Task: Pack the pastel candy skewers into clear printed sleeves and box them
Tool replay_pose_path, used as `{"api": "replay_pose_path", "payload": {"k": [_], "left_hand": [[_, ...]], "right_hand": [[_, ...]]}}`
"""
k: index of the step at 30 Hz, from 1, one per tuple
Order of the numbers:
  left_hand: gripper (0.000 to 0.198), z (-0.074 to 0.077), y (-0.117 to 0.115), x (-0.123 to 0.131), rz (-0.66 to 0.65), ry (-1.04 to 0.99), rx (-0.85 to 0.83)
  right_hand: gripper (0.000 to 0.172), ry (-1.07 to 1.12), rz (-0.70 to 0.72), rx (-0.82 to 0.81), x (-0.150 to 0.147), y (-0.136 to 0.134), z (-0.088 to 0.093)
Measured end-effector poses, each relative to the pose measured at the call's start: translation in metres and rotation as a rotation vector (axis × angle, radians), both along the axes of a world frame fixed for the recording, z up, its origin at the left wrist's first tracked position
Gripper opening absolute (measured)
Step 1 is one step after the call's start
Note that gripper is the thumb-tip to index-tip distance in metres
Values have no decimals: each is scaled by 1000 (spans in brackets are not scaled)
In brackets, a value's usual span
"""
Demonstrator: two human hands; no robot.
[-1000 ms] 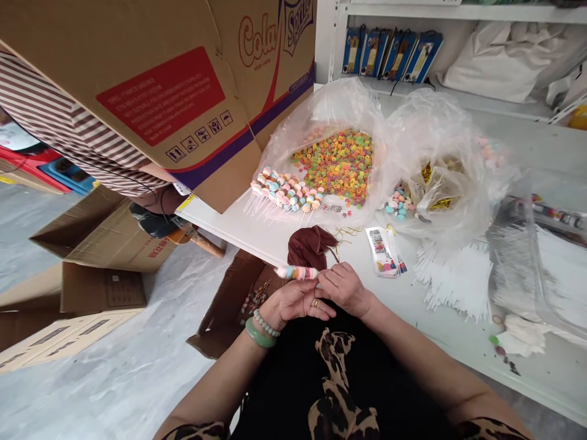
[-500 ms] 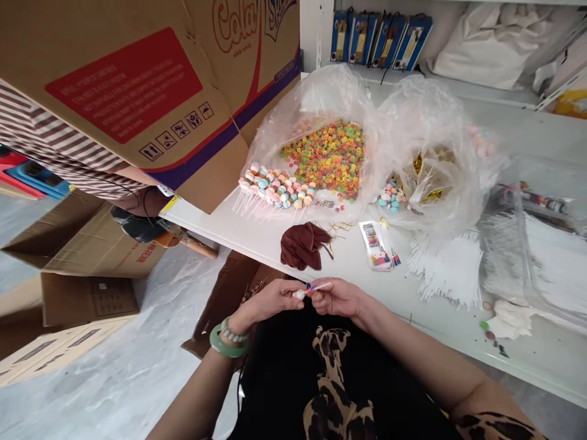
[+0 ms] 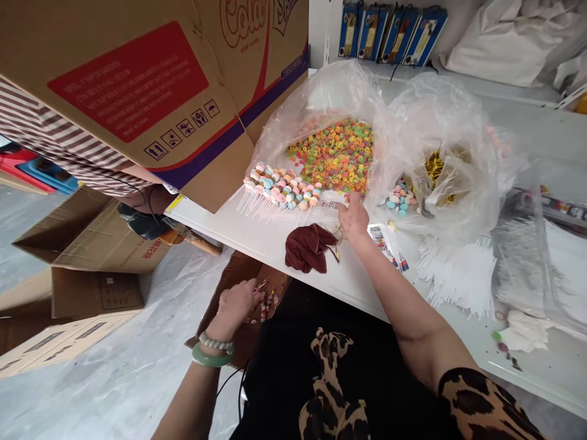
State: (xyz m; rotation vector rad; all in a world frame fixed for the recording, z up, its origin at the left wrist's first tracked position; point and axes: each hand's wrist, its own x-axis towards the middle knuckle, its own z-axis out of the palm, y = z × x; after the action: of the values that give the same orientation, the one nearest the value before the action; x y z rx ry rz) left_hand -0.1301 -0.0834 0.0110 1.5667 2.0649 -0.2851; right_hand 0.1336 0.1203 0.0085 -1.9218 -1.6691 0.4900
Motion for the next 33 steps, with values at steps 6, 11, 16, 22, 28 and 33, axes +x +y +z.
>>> {"api": "replay_pose_path", "payload": {"k": [6,11,16,22,28,33], "left_hand": [[22,4,38,47,239,-890,173],[34,2,70,102,477,-1316,139],[44,2,92,153,522,-1542,212],[49,0,98,149,712,-1501,371],[44,21,82,97,58,-929,622],[7,18,61,91,-124,-798,208]], "right_hand": [[15,364,-22,-112,9,41,-30],[14,939,-127,-58,33,-19,-20],[21,1156,-140,-131,36,-81,-7],[14,1156,-69,-207,27,-104,-12],[11,508,409,-297,39,-107,0],[17,116,834,-253,24,-97,29]]}}
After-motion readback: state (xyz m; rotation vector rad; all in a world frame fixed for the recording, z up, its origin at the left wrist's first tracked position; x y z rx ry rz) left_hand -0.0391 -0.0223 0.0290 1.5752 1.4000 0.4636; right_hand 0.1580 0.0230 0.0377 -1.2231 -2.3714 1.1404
